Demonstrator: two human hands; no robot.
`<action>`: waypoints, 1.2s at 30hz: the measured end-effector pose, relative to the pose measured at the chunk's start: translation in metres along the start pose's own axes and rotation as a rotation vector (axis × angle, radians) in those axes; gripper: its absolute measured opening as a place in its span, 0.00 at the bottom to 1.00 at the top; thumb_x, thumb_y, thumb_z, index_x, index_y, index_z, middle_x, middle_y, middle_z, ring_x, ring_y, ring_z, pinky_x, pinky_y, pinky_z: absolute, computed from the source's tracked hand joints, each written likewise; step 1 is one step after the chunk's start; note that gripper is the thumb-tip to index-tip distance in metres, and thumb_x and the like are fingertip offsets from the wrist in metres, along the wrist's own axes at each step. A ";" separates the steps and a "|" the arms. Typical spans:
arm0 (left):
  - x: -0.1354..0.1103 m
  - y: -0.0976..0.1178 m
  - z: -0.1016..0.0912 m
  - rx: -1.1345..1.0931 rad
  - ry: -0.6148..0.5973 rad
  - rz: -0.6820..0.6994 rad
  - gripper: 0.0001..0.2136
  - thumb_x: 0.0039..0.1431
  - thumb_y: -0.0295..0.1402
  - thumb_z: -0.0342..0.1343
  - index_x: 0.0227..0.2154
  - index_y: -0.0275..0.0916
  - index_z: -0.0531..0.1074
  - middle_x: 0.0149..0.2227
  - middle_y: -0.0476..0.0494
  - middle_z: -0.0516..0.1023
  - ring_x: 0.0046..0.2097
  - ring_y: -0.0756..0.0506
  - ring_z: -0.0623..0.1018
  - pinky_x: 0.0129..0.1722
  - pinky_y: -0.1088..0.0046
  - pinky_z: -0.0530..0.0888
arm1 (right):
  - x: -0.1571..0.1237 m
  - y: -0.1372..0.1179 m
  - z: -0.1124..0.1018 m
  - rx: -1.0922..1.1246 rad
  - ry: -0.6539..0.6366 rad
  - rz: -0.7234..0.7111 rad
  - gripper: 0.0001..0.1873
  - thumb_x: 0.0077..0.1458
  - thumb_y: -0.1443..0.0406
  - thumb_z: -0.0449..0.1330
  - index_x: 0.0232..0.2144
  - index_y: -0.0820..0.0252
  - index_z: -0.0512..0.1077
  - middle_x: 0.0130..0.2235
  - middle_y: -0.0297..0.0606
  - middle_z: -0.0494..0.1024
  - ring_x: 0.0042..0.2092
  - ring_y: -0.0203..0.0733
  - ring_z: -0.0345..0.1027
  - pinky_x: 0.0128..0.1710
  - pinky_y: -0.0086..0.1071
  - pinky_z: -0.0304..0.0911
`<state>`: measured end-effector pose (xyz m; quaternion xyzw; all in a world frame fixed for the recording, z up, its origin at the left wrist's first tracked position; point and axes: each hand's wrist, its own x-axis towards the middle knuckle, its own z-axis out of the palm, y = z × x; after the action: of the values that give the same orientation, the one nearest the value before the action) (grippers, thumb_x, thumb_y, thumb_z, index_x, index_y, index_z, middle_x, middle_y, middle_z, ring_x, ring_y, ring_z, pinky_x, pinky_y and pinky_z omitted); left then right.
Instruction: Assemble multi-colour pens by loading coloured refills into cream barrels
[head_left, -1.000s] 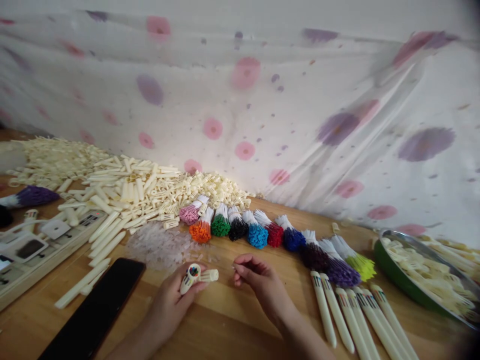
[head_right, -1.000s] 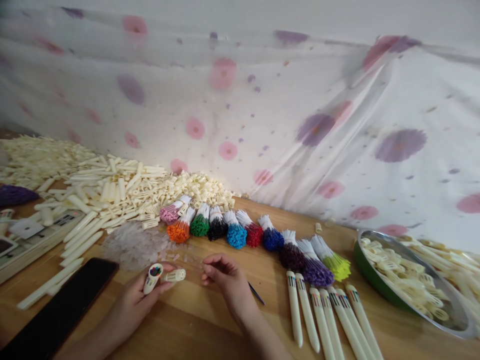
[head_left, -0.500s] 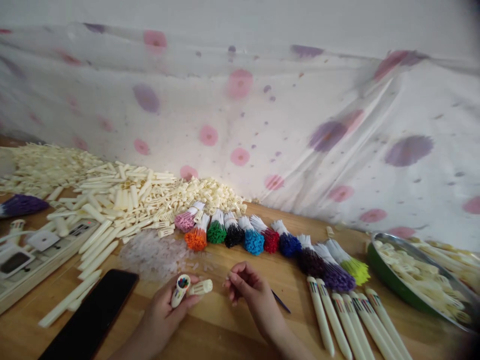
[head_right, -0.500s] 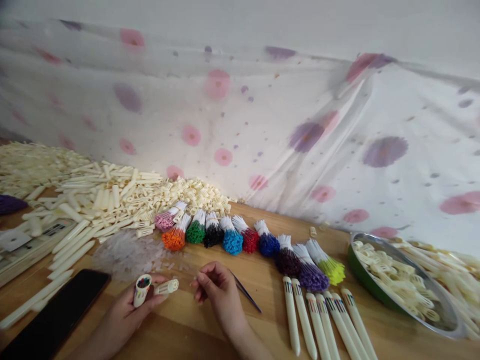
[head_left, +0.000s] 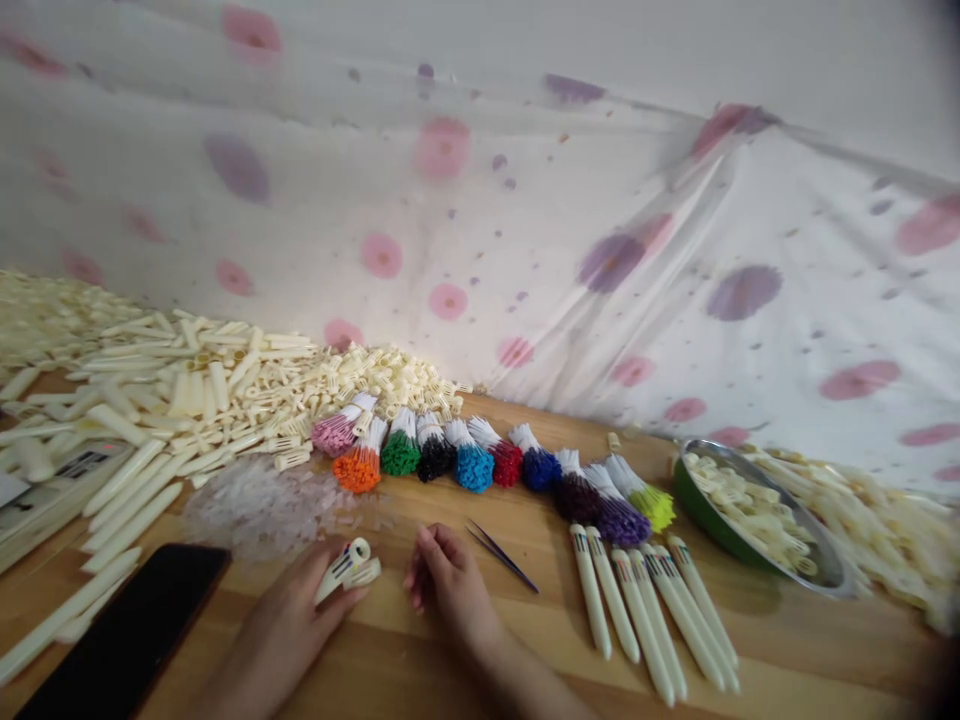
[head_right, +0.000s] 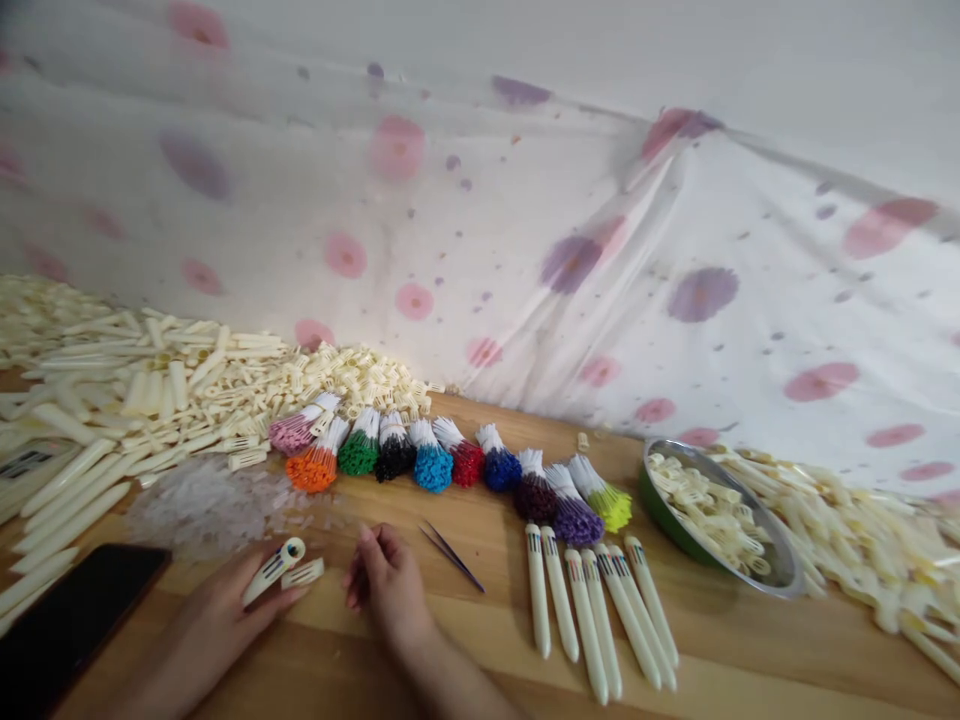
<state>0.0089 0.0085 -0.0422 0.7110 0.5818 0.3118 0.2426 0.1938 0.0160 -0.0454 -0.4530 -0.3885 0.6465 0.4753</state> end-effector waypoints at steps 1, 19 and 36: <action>0.000 -0.001 0.000 0.007 0.001 0.002 0.14 0.49 0.37 0.56 0.40 0.39 0.72 0.42 0.38 0.80 0.45 0.36 0.78 0.46 0.61 0.73 | 0.000 0.001 0.001 -0.002 0.002 -0.002 0.28 0.41 0.39 0.58 0.21 0.57 0.59 0.15 0.26 0.66 0.13 0.28 0.55 0.12 0.23 0.49; 0.000 -0.005 0.000 0.093 -0.007 0.045 0.10 0.51 0.34 0.51 0.37 0.42 0.72 0.38 0.44 0.82 0.40 0.40 0.80 0.40 0.67 0.74 | 0.000 -0.004 -0.001 0.055 0.055 -0.037 0.24 0.34 0.50 0.67 0.24 0.59 0.64 0.19 0.27 0.67 0.18 0.30 0.59 0.17 0.25 0.56; -0.001 -0.007 -0.001 0.118 -0.019 0.059 0.12 0.52 0.35 0.51 0.39 0.40 0.71 0.41 0.40 0.81 0.43 0.38 0.79 0.42 0.66 0.73 | -0.028 -0.046 -0.041 -0.144 0.134 -0.038 0.27 0.38 0.46 0.63 0.34 0.58 0.64 0.21 0.29 0.70 0.20 0.32 0.61 0.18 0.26 0.58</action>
<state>0.0035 0.0093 -0.0470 0.7437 0.5756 0.2772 0.1967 0.2489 0.0030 -0.0086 -0.5209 -0.4096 0.5761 0.4786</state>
